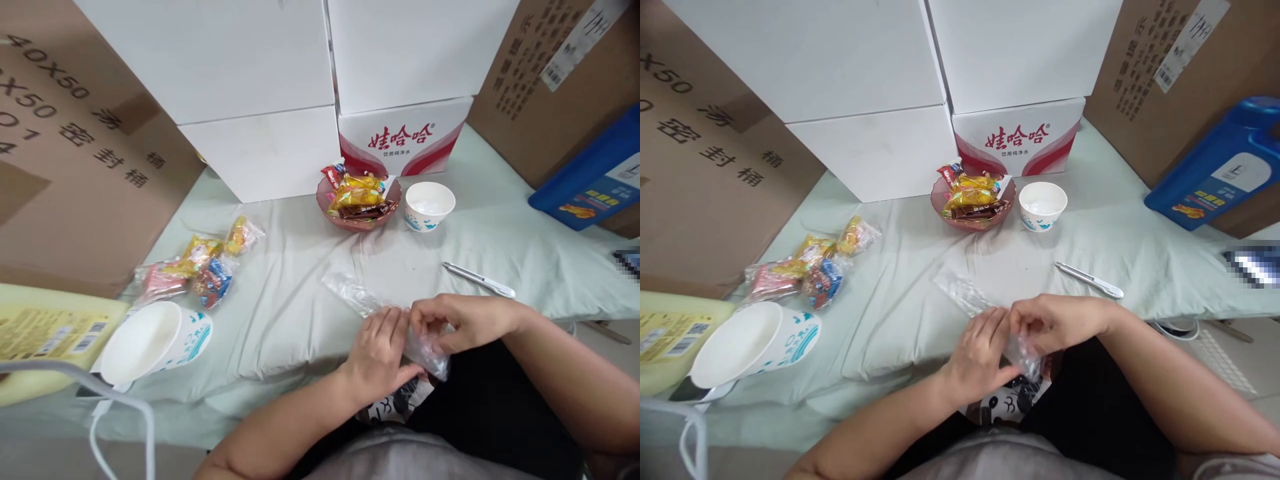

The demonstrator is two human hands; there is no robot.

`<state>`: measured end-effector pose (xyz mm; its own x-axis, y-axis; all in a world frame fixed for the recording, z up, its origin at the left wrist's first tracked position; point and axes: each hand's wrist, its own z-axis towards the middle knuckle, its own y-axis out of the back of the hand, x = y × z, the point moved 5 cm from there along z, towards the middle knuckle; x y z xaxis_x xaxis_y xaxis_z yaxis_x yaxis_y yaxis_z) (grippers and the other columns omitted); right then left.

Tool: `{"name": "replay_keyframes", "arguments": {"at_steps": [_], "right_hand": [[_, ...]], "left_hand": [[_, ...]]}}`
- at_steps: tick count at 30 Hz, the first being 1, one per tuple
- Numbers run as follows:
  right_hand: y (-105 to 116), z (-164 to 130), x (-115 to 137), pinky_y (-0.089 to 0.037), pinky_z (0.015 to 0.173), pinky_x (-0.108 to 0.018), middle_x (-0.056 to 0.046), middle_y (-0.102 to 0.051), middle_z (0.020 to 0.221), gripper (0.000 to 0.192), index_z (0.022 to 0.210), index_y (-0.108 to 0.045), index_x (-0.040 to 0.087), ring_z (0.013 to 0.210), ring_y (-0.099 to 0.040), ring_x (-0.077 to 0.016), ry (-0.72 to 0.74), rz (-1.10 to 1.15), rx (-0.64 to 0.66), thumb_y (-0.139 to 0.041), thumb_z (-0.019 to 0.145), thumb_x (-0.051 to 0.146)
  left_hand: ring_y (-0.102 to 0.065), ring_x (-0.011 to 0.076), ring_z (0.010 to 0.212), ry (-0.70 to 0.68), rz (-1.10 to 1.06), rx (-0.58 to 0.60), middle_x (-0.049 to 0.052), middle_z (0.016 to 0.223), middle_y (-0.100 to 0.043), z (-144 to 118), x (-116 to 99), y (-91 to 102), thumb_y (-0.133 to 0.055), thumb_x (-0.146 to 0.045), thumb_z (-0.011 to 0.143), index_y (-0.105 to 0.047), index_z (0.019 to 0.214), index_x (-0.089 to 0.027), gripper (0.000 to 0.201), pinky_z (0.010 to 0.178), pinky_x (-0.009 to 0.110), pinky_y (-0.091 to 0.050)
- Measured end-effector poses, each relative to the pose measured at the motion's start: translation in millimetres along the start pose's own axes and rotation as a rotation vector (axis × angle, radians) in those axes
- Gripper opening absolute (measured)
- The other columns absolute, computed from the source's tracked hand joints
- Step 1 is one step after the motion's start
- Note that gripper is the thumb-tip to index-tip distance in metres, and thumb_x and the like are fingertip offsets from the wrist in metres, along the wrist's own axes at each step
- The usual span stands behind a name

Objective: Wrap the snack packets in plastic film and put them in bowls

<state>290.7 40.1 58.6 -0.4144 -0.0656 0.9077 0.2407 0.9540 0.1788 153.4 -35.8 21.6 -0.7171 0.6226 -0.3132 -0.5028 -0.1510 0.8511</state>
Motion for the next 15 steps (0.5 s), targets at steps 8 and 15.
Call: {"name": "replay_keyframes", "arguments": {"at_steps": [8,15], "right_hand": [[11,18,-2,-0.049,0.081,-0.031,-0.007,-0.068,0.103,0.028,0.112,-0.064,0.018,0.093,-0.062,-0.0172,0.126,-0.143,-0.267,-0.048,0.092,0.030],[-5,40,-28,-0.049,0.057,-0.025,-0.001,-0.061,0.080,0.030,0.115,-0.059,0.017,0.061,-0.058,-0.0110,-0.081,0.017,-0.130,-0.046,0.088,0.021]], "left_hand": [[-0.065,0.0213,0.104,0.068,-0.714,0.231,0.009,0.111,-0.070,-2,2,7.8,-0.037,-0.022,0.095,-0.044,0.138,-0.019,0.044,0.094,0.040,-0.051],[-0.063,0.0216,0.102,0.829,-1.235,0.003,0.010,0.116,-0.064,2,61,-2.7,-0.066,-0.030,0.082,-0.044,0.130,-0.016,0.055,0.089,0.035,-0.051]]}}
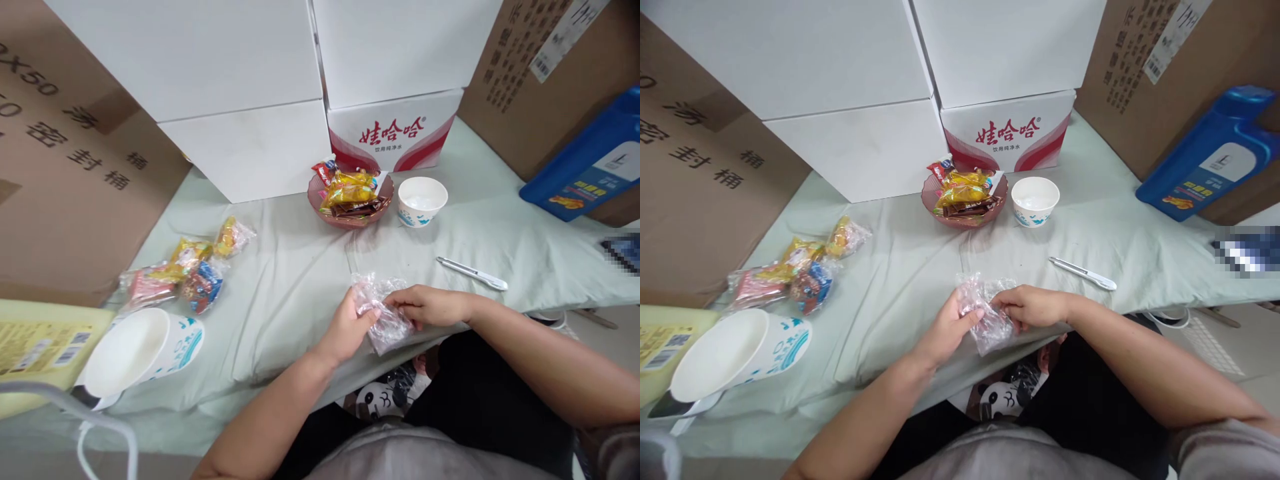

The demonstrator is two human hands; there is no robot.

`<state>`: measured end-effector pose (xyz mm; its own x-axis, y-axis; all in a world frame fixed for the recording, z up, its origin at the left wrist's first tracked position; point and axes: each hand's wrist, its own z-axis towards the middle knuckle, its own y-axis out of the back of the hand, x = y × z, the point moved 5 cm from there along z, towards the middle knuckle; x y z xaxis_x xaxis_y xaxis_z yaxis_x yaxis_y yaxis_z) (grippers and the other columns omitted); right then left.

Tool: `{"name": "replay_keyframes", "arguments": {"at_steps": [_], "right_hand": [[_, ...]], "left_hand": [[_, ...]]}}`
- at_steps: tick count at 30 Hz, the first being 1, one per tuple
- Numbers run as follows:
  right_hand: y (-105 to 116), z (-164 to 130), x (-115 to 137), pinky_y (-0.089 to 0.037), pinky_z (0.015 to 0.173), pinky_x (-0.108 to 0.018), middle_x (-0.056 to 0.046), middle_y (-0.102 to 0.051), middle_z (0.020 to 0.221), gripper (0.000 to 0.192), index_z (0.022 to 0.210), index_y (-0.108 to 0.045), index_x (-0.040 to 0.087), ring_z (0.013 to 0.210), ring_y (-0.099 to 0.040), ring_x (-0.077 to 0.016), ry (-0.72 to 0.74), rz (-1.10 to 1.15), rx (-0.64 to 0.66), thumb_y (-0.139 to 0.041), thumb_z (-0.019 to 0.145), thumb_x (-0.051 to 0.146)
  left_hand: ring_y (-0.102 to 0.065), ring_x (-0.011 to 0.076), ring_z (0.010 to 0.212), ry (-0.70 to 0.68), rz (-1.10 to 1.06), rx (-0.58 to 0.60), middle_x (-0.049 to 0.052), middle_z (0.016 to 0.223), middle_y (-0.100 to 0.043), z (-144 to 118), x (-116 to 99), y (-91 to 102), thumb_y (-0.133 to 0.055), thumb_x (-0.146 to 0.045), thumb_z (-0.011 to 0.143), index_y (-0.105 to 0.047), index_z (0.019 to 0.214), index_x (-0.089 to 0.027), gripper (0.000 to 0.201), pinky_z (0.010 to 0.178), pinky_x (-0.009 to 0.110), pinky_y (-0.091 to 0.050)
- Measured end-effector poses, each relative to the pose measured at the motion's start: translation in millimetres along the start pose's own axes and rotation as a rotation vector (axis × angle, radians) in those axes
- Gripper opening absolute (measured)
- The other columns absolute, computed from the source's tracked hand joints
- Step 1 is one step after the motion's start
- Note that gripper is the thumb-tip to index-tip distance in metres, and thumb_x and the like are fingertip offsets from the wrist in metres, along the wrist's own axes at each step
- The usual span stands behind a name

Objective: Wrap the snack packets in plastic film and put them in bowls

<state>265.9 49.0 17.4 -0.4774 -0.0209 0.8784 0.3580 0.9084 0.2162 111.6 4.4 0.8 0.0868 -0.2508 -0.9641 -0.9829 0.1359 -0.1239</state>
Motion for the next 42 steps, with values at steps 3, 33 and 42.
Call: {"name": "replay_keyframes", "arguments": {"at_steps": [3,33,42], "right_hand": [[9,-2,-4,-0.049,0.054,-0.025,-0.007,-0.063,0.097,0.038,0.122,-0.054,0.017,0.070,-0.064,-0.0140,-0.028,0.138,-0.067,-0.048,0.092,0.039],[28,3,1,-0.043,0.067,-0.027,-0.004,-0.068,0.083,0.020,0.099,-0.065,0.017,0.073,-0.061,-0.0165,-0.008,-0.422,-0.635,-0.063,0.081,0.026],[24,16,3,-0.044,0.077,-0.031,-0.009,-0.068,0.096,0.023,0.105,-0.066,0.016,0.089,-0.062,-0.0216,0.073,-0.717,-0.691,-0.063,0.085,0.028]], "left_hand": [[-0.064,0.0175,0.088,0.062,-0.108,0.009,0.006,0.103,-0.066,6,2,-1.1,-0.074,-0.030,0.074,-0.046,0.126,-0.016,0.060,0.079,0.031,-0.052],[-0.059,0.0114,0.072,-0.100,0.481,0.130,0.001,0.091,-0.063,-3,6,-22.0,-0.061,-0.016,0.079,-0.021,0.150,-0.023,0.081,0.070,0.029,-0.053],[-0.062,0.0138,0.077,-0.382,0.764,0.123,0.004,0.097,-0.064,-14,-3,-27.0,-0.054,-0.013,0.085,-0.055,0.118,-0.020,0.034,0.077,0.032,-0.056]]}}
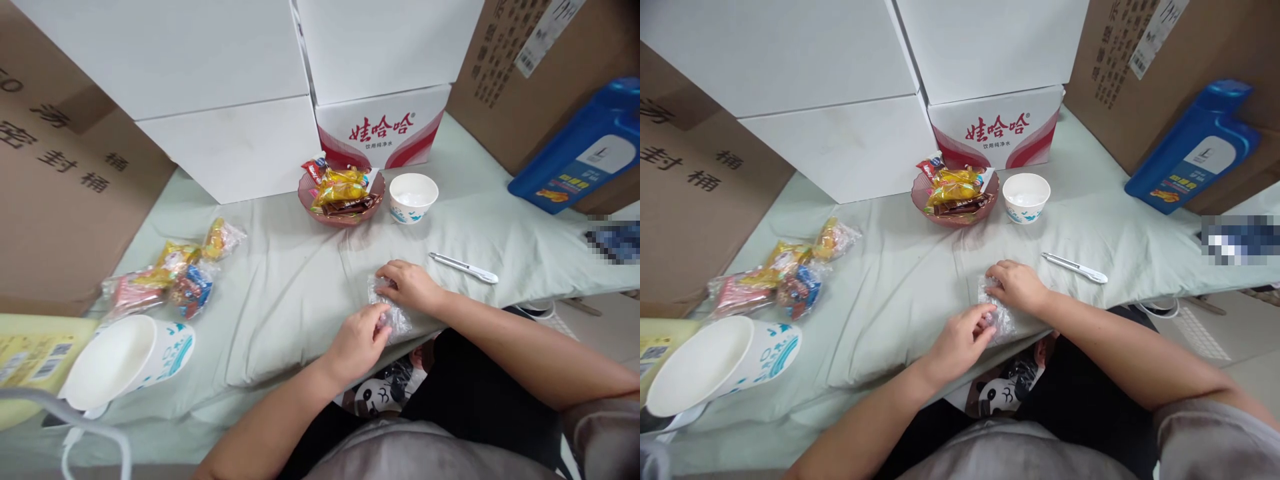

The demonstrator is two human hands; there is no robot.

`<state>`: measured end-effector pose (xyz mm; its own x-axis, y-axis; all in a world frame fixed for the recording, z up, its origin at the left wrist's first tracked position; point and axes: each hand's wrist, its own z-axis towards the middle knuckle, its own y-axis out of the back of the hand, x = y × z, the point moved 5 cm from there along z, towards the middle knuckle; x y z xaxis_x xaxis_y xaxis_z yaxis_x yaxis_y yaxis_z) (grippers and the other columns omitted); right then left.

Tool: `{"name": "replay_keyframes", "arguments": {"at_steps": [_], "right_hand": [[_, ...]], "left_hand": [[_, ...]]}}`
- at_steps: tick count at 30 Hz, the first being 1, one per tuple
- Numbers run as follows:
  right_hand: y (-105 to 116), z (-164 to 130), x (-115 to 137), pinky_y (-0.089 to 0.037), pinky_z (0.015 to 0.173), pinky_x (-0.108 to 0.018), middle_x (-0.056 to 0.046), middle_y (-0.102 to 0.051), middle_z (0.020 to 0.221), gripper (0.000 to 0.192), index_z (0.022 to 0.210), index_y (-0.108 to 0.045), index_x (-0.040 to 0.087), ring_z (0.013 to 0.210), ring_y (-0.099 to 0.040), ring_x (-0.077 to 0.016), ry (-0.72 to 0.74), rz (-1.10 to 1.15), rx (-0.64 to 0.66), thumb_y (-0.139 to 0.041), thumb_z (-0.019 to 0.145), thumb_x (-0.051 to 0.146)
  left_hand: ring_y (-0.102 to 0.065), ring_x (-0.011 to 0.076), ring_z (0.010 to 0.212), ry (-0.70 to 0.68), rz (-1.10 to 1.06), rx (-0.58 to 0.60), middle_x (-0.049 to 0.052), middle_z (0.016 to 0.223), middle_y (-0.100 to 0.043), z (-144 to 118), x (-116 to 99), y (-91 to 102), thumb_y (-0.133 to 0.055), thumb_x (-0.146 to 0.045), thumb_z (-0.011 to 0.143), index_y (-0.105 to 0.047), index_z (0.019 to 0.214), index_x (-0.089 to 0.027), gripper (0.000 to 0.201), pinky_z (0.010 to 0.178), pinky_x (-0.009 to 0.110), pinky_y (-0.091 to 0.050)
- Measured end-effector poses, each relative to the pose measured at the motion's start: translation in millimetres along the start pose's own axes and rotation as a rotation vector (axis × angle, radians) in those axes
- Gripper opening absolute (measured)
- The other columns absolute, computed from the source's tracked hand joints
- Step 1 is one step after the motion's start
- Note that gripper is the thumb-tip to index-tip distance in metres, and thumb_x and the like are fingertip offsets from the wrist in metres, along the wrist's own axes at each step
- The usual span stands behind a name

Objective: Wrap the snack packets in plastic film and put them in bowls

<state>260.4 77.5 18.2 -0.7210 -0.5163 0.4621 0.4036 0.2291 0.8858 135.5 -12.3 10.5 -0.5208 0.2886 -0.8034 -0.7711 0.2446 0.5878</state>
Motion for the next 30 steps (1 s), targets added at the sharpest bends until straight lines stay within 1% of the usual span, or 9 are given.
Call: {"name": "replay_keyframes", "arguments": {"at_steps": [5,8,11,15,17,21,23,26,30], "right_hand": [[-1,-2,1,-0.044,0.075,-0.032,-0.008,-0.067,0.092,0.025,0.105,-0.065,0.017,0.086,-0.060,-0.0212,0.006,-0.009,-0.006,-0.064,0.085,0.030],[0,0,-3,-0.044,0.077,-0.032,-0.008,-0.066,0.092,0.027,0.107,-0.065,0.017,0.086,-0.060,-0.0213,0.018,-0.015,-0.007,-0.064,0.084,0.032],[14,3,-19,-0.046,0.081,-0.035,-0.010,-0.065,0.096,0.026,0.107,-0.065,0.017,0.090,-0.060,-0.0238,-0.048,-0.082,-0.089,-0.061,0.086,0.031],[49,-3,-29,-0.044,0.090,-0.045,-0.014,-0.063,0.103,0.024,0.106,-0.065,0.017,0.102,-0.055,-0.0303,-0.042,-0.107,-0.306,-0.055,0.090,0.031],[52,-10,-15,-0.045,0.090,-0.043,-0.013,-0.063,0.104,0.029,0.108,-0.064,0.019,0.102,-0.055,-0.0287,0.143,0.008,-0.207,-0.058,0.089,0.040],[28,-29,27,-0.047,0.084,-0.038,-0.011,-0.064,0.101,0.053,0.110,-0.064,0.016,0.095,-0.056,-0.0252,0.452,0.106,0.206,-0.068,0.077,0.058],[17,-33,37,-0.047,0.083,-0.038,-0.012,-0.064,0.098,0.049,0.104,-0.065,0.014,0.092,-0.056,-0.0253,0.447,0.033,0.243,-0.068,0.078,0.055],[10,-32,40,-0.046,0.080,-0.036,-0.010,-0.064,0.088,0.018,0.093,-0.066,0.015,0.087,-0.056,-0.0223,0.412,-0.024,0.216,-0.054,0.090,0.029],[15,-32,36,-0.045,0.078,-0.033,-0.007,-0.066,0.084,0.022,0.092,-0.067,0.018,0.084,-0.057,-0.0198,0.420,0.088,0.253,-0.045,0.091,0.016]], "left_hand": [[-0.059,0.0253,0.098,-0.248,0.459,-0.197,0.012,0.111,-0.058,-8,-26,15.7,-0.056,-0.023,0.089,-0.062,0.107,-0.018,0.019,0.083,0.042,-0.053],[-0.054,0.0306,0.110,-0.384,0.537,-0.061,0.013,0.111,-0.059,-7,-31,7.9,-0.067,-0.034,0.084,-0.062,0.102,-0.016,0.027,0.091,0.047,-0.048],[-0.055,0.0284,0.107,-0.374,0.540,0.097,0.010,0.101,-0.061,-4,-26,-2.2,-0.071,-0.029,0.081,-0.060,0.104,-0.016,0.028,0.090,0.045,-0.048],[-0.055,0.0259,0.101,-0.337,0.551,0.119,0.008,0.099,-0.059,-3,-21,-4.5,-0.067,-0.020,0.082,-0.059,0.113,-0.021,0.032,0.085,0.043,-0.049],[-0.055,0.0259,0.100,-0.342,0.545,0.105,0.008,0.099,-0.059,-3,-21,-2.2,-0.065,-0.020,0.083,-0.059,0.112,-0.020,0.030,0.083,0.042,-0.050],[-0.059,0.0239,0.089,-0.346,0.508,0.003,0.008,0.086,-0.062,0,-18,10.9,-0.051,-0.019,0.090,-0.062,0.089,-0.016,0.012,0.078,0.040,-0.052],[-0.060,0.0213,0.082,-0.314,0.477,-0.067,0.008,0.084,-0.064,2,-16,20.2,-0.043,-0.017,0.093,-0.062,0.086,-0.016,0.020,0.074,0.037,-0.052],[-0.062,0.0183,0.076,-0.261,0.405,-0.122,0.007,0.083,-0.066,4,-12,30.1,-0.039,-0.020,0.096,-0.061,0.091,-0.017,0.023,0.071,0.034,-0.052],[-0.062,0.0206,0.085,-0.241,0.278,-0.053,0.006,0.088,-0.066,7,-6,30.9,-0.055,-0.029,0.091,-0.058,0.101,-0.019,0.015,0.076,0.035,-0.054]]}}
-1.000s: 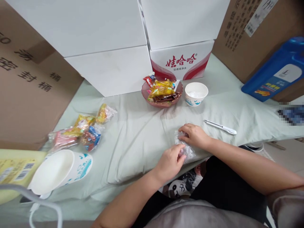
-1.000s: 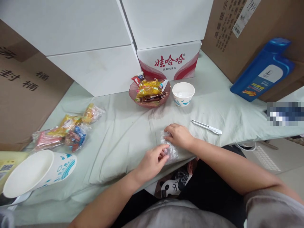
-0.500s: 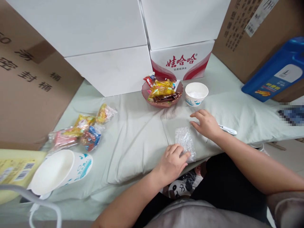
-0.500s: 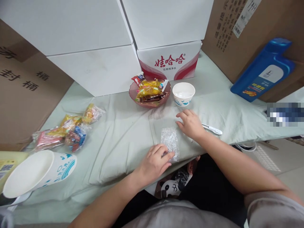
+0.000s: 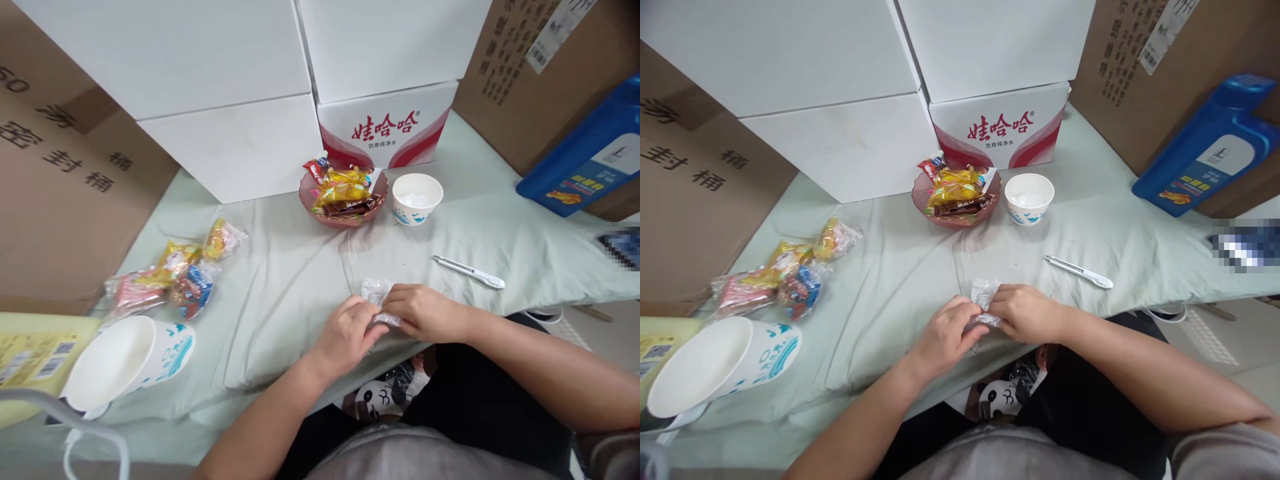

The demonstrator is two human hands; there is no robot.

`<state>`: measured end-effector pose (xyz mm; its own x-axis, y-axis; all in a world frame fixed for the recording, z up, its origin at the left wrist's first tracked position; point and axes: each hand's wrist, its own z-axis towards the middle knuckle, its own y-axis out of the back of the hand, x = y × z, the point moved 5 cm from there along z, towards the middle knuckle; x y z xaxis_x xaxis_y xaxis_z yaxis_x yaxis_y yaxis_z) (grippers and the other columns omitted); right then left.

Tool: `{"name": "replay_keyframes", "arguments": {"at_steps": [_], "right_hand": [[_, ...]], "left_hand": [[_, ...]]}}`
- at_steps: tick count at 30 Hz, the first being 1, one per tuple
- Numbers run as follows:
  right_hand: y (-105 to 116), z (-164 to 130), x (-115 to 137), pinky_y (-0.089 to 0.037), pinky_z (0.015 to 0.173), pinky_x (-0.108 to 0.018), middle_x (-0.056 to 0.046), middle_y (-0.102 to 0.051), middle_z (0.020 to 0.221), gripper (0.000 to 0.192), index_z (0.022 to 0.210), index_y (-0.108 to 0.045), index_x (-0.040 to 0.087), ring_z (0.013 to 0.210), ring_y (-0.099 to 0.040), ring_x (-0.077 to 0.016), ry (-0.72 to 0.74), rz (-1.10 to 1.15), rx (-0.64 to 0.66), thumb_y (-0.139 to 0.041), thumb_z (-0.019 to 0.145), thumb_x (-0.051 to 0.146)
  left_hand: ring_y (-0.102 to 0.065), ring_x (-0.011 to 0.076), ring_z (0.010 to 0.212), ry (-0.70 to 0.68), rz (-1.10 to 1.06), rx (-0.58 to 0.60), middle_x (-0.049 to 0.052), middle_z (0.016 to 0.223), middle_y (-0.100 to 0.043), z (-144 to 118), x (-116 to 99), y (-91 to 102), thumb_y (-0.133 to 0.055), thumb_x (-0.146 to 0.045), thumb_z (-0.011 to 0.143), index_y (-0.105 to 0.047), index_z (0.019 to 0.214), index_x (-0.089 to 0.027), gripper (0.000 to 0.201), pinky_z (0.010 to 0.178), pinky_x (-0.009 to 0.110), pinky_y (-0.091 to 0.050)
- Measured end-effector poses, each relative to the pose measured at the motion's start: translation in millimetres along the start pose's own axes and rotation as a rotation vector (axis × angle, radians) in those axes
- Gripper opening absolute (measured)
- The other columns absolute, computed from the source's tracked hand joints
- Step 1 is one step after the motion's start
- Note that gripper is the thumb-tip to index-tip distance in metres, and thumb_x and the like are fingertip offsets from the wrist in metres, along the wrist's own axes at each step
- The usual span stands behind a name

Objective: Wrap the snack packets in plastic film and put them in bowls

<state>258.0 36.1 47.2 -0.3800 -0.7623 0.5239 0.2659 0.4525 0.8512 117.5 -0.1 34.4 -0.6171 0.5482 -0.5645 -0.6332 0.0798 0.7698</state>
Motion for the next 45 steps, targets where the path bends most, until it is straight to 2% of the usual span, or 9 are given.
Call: {"name": "replay_keyframes", "arguments": {"at_steps": [10,15,20,24,27,34,37,43,45], "right_hand": [[5,0,-18,-0.038,0.064,-0.027,-0.006,-0.066,0.078,0.021,0.094,-0.060,0.018,0.070,-0.059,-0.0169,-0.390,0.037,-0.156,-0.044,0.095,0.032],[-1,7,-33,-0.034,0.063,-0.030,-0.010,-0.067,0.081,0.027,0.089,-0.059,0.018,0.073,-0.061,-0.0212,-0.603,-0.238,-0.096,-0.043,0.096,0.038],[-1,9,-33,-0.040,0.073,-0.035,-0.013,-0.065,0.087,0.023,0.093,-0.059,0.014,0.084,-0.057,-0.0264,-0.500,-0.368,-0.222,-0.055,0.091,0.037],[2,8,-13,-0.044,0.081,-0.039,-0.013,-0.063,0.096,0.016,0.092,-0.060,0.015,0.091,-0.053,-0.0252,-0.149,-0.367,-0.416,-0.049,0.094,0.027],[-8,10,-2,-0.046,0.087,-0.039,-0.012,-0.064,0.109,0.020,0.103,-0.063,0.015,0.103,-0.053,-0.0245,0.033,-0.313,-0.327,-0.045,0.095,0.020],[-13,9,-19,-0.050,0.088,-0.039,-0.012,-0.063,0.118,0.025,0.113,-0.065,0.017,0.106,-0.055,-0.0241,-0.122,-0.270,-0.138,-0.049,0.094,0.019],[10,0,-37,-0.052,0.080,-0.034,-0.010,-0.066,0.102,0.028,0.104,-0.068,0.017,0.094,-0.059,-0.0208,-0.218,-0.290,-0.202,-0.044,0.091,0.009],[122,-14,-64,-0.051,0.086,-0.035,-0.010,-0.066,0.106,0.028,0.105,-0.068,0.022,0.098,-0.061,-0.0209,-0.284,-0.513,-0.866,-0.044,0.093,0.015],[148,2,-82,-0.049,0.087,-0.038,-0.012,-0.066,0.106,0.029,0.103,-0.070,0.020,0.099,-0.060,-0.0236,-0.391,-0.600,-0.851,-0.043,0.094,0.021]], "left_hand": [[-0.062,0.0245,0.108,0.258,-0.124,0.054,0.010,0.118,-0.063,0,21,-6.0,-0.060,-0.018,0.084,-0.044,0.129,-0.020,0.048,0.093,0.041,-0.050],[-0.065,0.0188,0.086,0.361,-0.214,-0.004,0.003,0.087,-0.068,2,30,-10.5,-0.051,-0.019,0.090,-0.037,0.135,-0.019,0.047,0.085,0.035,-0.051],[-0.062,0.0161,0.084,0.247,-0.002,-0.146,0.007,0.106,-0.061,1,29,-14.0,-0.052,-0.015,0.088,-0.045,0.129,-0.021,0.042,0.080,0.033,-0.053],[-0.058,0.0231,0.097,0.179,0.286,-0.187,0.012,0.120,-0.052,0,23,-13.8,-0.055,-0.025,0.090,-0.056,0.118,-0.019,0.029,0.083,0.039,-0.053],[-0.054,0.0269,0.101,0.199,0.385,-0.122,0.014,0.122,-0.054,3,24,-14.1,-0.052,-0.027,0.091,-0.058,0.121,-0.017,0.032,0.087,0.044,-0.051],[-0.049,0.0327,0.114,0.212,0.493,-0.089,0.017,0.130,-0.055,3,25,-14.7,-0.051,-0.033,0.092,-0.053,0.132,-0.011,0.046,0.095,0.049,-0.043],[-0.045,0.0340,0.123,0.182,0.523,-0.121,0.015,0.136,-0.053,0,24,-15.8,-0.053,-0.032,0.090,-0.055,0.132,-0.016,0.045,0.100,0.051,-0.038],[-0.045,0.0327,0.124,0.137,0.517,-0.160,0.012,0.135,-0.055,-3,26,-18.6,-0.055,-0.034,0.088,-0.057,0.130,-0.020,0.045,0.102,0.051,-0.035],[-0.044,0.0326,0.125,0.159,0.506,-0.140,0.011,0.136,-0.054,-3,27,-19.0,-0.054,-0.035,0.088,-0.056,0.131,-0.021,0.045,0.102,0.051,-0.035]]}}
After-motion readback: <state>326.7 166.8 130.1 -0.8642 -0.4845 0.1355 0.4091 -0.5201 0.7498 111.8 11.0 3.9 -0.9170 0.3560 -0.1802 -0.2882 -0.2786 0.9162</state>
